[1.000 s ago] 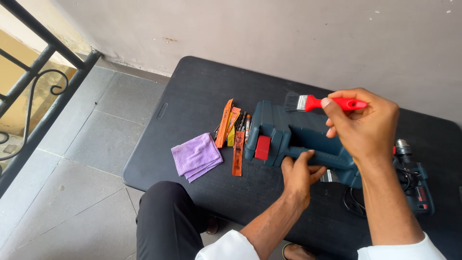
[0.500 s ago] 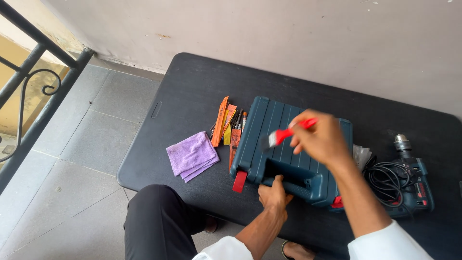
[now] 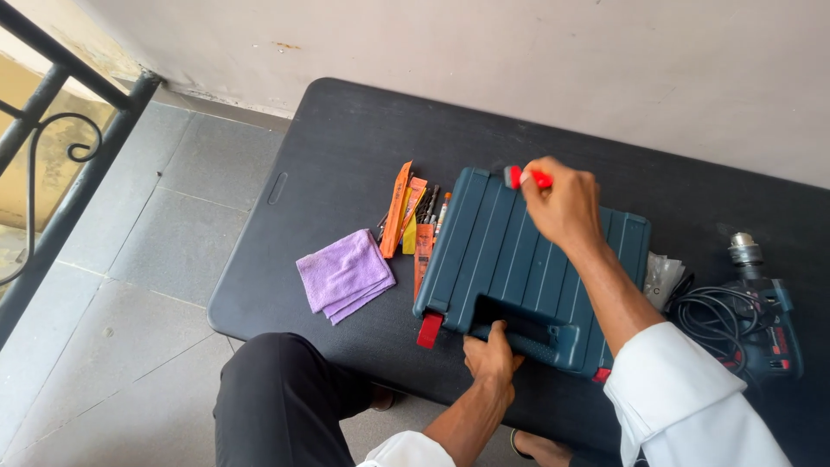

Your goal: Cleaning a drill bit case using a cloth and a brush.

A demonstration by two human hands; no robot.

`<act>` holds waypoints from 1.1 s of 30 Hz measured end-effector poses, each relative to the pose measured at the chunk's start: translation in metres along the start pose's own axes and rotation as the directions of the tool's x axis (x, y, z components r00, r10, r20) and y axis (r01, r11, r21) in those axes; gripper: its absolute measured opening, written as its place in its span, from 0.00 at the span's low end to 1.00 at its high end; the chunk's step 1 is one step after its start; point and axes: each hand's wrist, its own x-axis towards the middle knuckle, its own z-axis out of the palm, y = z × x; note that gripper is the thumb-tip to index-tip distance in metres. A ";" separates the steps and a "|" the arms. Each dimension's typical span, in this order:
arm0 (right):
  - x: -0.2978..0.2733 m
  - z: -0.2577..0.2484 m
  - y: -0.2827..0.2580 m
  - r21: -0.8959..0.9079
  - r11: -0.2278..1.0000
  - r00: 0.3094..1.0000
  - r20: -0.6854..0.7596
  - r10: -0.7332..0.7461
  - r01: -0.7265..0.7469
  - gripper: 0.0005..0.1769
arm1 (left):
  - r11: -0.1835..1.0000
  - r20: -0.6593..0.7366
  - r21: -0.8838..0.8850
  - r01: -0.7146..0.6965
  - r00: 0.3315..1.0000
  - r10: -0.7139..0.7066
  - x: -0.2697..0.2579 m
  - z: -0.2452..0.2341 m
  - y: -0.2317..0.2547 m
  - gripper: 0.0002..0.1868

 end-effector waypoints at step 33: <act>-0.042 -0.072 0.029 -0.076 0.987 0.960 0.232 0.157 -0.143 0.11 | 0.997 0.055 -0.060 -0.045 0.997 0.048 -0.003 0.008 -0.007 0.40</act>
